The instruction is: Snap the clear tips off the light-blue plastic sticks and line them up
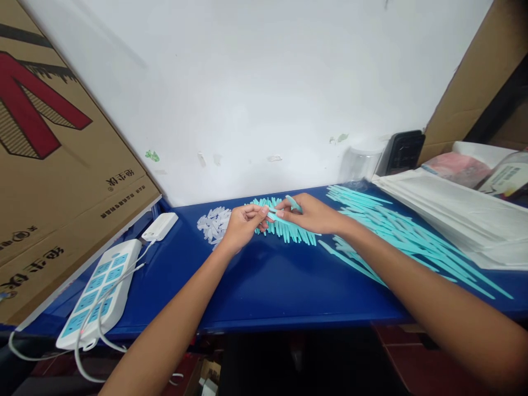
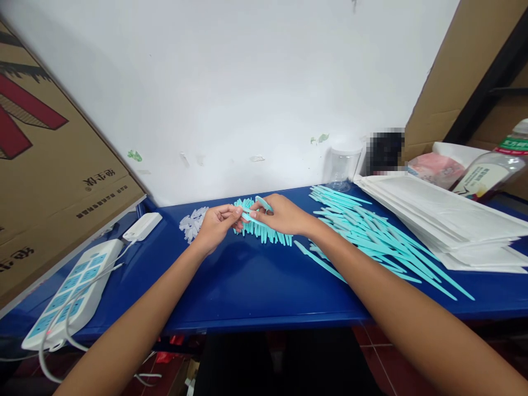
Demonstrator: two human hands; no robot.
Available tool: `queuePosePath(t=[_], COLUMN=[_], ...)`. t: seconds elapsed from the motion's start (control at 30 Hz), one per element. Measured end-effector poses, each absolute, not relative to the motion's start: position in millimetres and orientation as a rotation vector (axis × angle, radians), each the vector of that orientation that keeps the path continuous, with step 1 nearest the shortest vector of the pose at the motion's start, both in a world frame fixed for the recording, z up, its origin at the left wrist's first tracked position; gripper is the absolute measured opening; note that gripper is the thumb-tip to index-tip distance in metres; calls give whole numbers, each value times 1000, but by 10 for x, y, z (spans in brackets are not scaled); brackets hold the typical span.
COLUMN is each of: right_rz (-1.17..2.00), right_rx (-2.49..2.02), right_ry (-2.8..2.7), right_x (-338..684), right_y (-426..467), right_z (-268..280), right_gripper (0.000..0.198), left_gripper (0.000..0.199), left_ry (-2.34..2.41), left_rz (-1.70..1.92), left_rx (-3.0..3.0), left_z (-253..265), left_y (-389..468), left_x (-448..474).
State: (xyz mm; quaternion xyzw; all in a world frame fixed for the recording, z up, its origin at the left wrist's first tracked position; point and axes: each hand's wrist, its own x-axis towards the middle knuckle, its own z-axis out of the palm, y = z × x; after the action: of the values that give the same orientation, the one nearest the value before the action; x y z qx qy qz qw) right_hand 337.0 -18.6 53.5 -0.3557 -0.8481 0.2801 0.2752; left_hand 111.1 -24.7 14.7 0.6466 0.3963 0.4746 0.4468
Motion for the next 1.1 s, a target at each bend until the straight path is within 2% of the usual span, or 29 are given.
queuePosePath(t=[0.1,0.4,0.73,0.93,1.1], right_rz=[815,870,957,921,927], right_rx=[-995,-1037,-1064,-1062,-1075], right_ry=[-2212,-2293,-2310,-2346,-2364], right_x=[3364,3398,3414,3449,3575], right_y=[-187,-212,-229,-204,-160], right_z=[535,556,575,590,636], right_gripper=[35,53,54,49,46], left_gripper=[43,42,40,41,43], left_ry=[975,999,1014,1013,1130], left_rz=[1171,1185,1197,1226,1452], left_rx=[1593,1620,1669,1669,1479], left_z=[149,170,143,142,224], left_y=[-252,-274,-251,-244,-93], left_x=[1113,1117,1086,1137,894])
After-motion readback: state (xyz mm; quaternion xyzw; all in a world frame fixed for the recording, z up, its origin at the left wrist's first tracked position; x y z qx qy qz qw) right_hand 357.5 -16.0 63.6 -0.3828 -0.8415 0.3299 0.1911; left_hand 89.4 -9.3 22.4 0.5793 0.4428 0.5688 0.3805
